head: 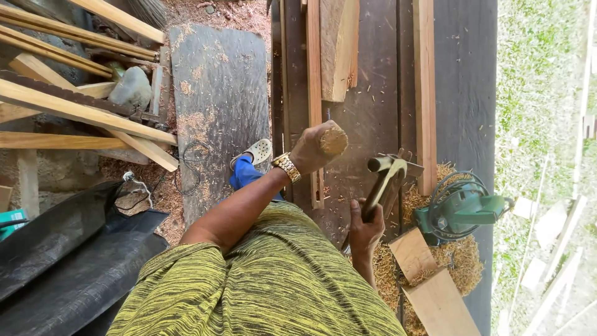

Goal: Use a hammer and chisel to carve out a groove in a wooden plank.

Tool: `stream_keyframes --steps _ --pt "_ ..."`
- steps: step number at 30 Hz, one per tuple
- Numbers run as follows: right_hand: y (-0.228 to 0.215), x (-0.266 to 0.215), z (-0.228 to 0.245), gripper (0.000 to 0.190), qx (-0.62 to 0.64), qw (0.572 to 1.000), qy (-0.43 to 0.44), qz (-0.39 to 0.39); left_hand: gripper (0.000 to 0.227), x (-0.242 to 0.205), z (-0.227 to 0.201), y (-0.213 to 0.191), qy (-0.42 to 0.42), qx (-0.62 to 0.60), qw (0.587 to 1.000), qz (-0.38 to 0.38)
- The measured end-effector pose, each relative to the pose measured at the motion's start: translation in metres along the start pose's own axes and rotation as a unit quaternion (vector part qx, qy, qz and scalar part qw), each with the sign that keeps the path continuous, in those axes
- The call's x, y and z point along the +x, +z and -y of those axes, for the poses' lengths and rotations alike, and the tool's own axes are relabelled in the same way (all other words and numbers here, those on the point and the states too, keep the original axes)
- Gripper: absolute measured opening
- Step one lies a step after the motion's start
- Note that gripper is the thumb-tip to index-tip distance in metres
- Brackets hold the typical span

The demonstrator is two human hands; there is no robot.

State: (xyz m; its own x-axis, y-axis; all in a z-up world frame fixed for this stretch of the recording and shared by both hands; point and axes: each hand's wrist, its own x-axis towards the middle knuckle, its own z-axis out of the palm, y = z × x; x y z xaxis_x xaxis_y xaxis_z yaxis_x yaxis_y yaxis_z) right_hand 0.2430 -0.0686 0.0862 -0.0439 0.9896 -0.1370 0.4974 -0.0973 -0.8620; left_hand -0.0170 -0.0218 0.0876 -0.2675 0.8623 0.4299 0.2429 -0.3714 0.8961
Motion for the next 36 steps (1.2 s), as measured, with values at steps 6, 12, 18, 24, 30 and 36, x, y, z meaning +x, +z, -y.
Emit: stream_keyframes --steps 6,12,18,24,30,36 --pt "-0.004 -0.029 -0.083 0.027 -0.082 0.991 0.1 -0.027 0.029 -0.005 0.004 -0.004 -0.027 -0.016 1.0 0.0" --pt "-0.005 -0.036 -0.132 0.029 -0.245 0.943 0.221 0.044 0.029 -0.005 0.002 -0.003 -0.037 -0.005 0.999 0.001" --pt "-0.005 -0.017 -0.193 0.032 -0.224 0.968 0.077 0.078 0.03 -0.005 0.001 -0.003 -0.016 0.008 1.0 0.012" --pt "-0.003 -0.007 -0.137 0.038 -0.14 0.965 0.218 0.042 0.029 -0.008 0.013 -0.001 -0.001 0.012 1.0 0.013" --pt "-0.006 0.001 -0.117 0.042 -0.121 0.968 0.215 0.042 0.024 0.011 0.061 0.012 0.005 0.008 1.0 -0.004" --pt "-0.009 0.007 -0.121 0.039 -0.115 0.956 0.261 0.067 0.044 0.084 0.068 -0.027 0.043 0.167 0.978 -0.115"
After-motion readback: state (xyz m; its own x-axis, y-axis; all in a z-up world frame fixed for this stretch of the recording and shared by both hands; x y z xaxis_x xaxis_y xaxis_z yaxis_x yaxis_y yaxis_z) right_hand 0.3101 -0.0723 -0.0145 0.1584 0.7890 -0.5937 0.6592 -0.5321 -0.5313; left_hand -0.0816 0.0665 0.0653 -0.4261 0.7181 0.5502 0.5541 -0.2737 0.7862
